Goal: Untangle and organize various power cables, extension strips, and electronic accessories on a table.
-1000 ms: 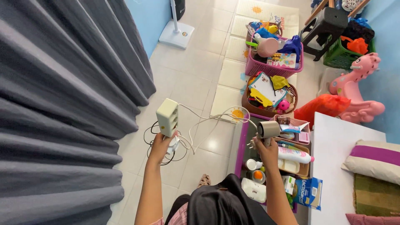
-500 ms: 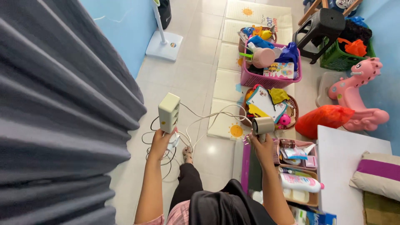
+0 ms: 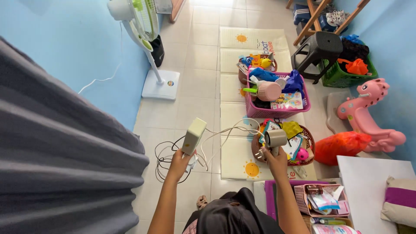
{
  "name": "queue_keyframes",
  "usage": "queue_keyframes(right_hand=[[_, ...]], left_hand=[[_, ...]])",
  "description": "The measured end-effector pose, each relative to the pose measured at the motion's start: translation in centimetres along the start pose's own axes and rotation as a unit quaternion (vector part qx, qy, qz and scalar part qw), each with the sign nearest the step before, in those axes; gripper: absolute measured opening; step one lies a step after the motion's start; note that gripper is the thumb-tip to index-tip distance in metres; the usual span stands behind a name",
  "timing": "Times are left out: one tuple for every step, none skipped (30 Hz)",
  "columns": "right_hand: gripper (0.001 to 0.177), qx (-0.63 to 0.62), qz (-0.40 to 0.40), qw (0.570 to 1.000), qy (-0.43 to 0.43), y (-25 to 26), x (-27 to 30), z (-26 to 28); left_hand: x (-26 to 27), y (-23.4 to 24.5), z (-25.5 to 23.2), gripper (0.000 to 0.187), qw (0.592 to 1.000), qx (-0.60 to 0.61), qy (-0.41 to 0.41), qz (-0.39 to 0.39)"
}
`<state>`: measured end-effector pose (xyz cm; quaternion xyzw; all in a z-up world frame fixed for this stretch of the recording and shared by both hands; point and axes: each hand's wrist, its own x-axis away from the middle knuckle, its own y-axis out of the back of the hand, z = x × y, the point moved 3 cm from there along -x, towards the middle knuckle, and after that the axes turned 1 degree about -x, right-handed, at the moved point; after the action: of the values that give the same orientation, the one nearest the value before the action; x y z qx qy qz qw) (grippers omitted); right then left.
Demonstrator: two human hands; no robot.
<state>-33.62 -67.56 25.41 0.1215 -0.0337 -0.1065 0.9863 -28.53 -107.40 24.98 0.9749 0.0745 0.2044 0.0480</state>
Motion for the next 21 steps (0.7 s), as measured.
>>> queue_keyframes(right_hand=[[0.024,0.001,-0.004,1.000,-0.004,-0.6,-1.0,0.5],[0.024,0.007,-0.006,1.000,0.017,-1.2,-2.0,1.2],[0.024,0.013,-0.008,0.999,0.038,-1.8,-3.0,1.8],[0.024,0.015,-0.011,0.999,0.036,-2.3,-4.4,1.8],[0.024,0.021,-0.013,0.998,0.050,-2.7,-5.9,1.8],[0.024,0.026,-0.015,0.997,0.066,-3.2,-7.4,1.8],[0.024,0.027,-0.017,0.997,0.065,-3.5,-9.0,1.3],[0.024,0.036,-0.019,0.999,0.022,-3.8,-10.7,0.5],[0.024,0.045,-0.020,0.999,-0.021,-4.1,-12.4,-0.1],[0.024,0.044,-0.021,0.999,-0.020,-4.7,-14.2,-0.2],[0.023,0.033,-0.017,0.999,-0.016,-5.2,-15.9,-0.2],[0.022,0.020,-0.014,1.000,-0.011,-5.8,-17.8,0.0],[0.022,0.017,-0.015,1.000,-0.009,-6.3,-19.8,0.5],[0.021,-0.013,-0.009,1.000,0.021,-6.7,-21.5,1.2],[0.021,-0.043,-0.002,0.998,0.050,-7.0,-23.2,2.0],[0.021,-0.042,-0.001,0.998,0.048,-6.9,-24.8,3.2],[0.020,-0.044,-0.001,0.999,0.003,-6.8,-26.3,4.0],[0.019,-0.047,0.000,0.998,-0.041,-7.0,-28.0,4.8],[0.019,-0.045,0.000,0.998,-0.042,-7.0,-29.7,5.1],[0.018,-0.016,-0.009,1.000,-0.020,-7.3,-31.6,5.5],[0.017,0.013,-0.018,1.000,0.003,-7.6,-33.4,5.9]], left_hand=[[-1.8,0.0,0.4,0.033,1.000,-0.001,0.003,0.005],[-3.5,-0.1,0.7,0.032,0.999,0.001,-0.053,0.014],[-5.2,-0.2,1.0,0.032,0.994,0.003,-0.108,0.023],[-6.7,-0.1,0.1,0.032,0.994,0.004,-0.106,0.027],[-8.2,-0.2,-0.7,0.031,0.995,0.032,-0.080,0.042],[-9.7,-0.3,-1.5,0.032,0.995,0.060,-0.056,0.056],[-11.3,-0.4,-2.1,0.032,0.995,0.060,-0.055,0.058],[-12.9,-0.6,-2.6,0.030,0.995,0.062,-0.047,0.058],[-14.4,-0.8,-3.3,0.029,0.995,0.064,-0.040,0.058],[-16.7,-0.9,-3.2,0.029,0.995,0.063,-0.041,0.058],[-18.8,-1.1,-3.5,0.027,0.994,0.033,-0.091,0.044],[-21.1,-1.2,-4.1,0.026,0.989,0.002,-0.142,0.030],[-23.0,-1.4,-5.2,0.026,0.989,0.000,-0.145,0.030],[-24.6,-1.7,-6.6,0.026,0.983,0.011,-0.182,0.034],[-26.1,-2.0,-7.9,0.026,0.975,0.022,-0.219,0.037],[-27.2,-2.6,-9.9,0.026,0.975,0.023,-0.216,0.038],[-28.5,-3.2,-11.3,0.025,0.989,0.046,-0.130,0.045],[-29.9,-3.5,-12.7,0.024,0.995,0.068,-0.044,0.053],[-31.5,-3.9,-13.4,0.024,0.995,0.069,-0.042,0.053],[-33.2,-4.0,-14.3,0.024,0.995,0.069,-0.049,0.060],[-34.9,-4.2,-15.1,0.024,0.994,0.068,-0.055,0.067]])
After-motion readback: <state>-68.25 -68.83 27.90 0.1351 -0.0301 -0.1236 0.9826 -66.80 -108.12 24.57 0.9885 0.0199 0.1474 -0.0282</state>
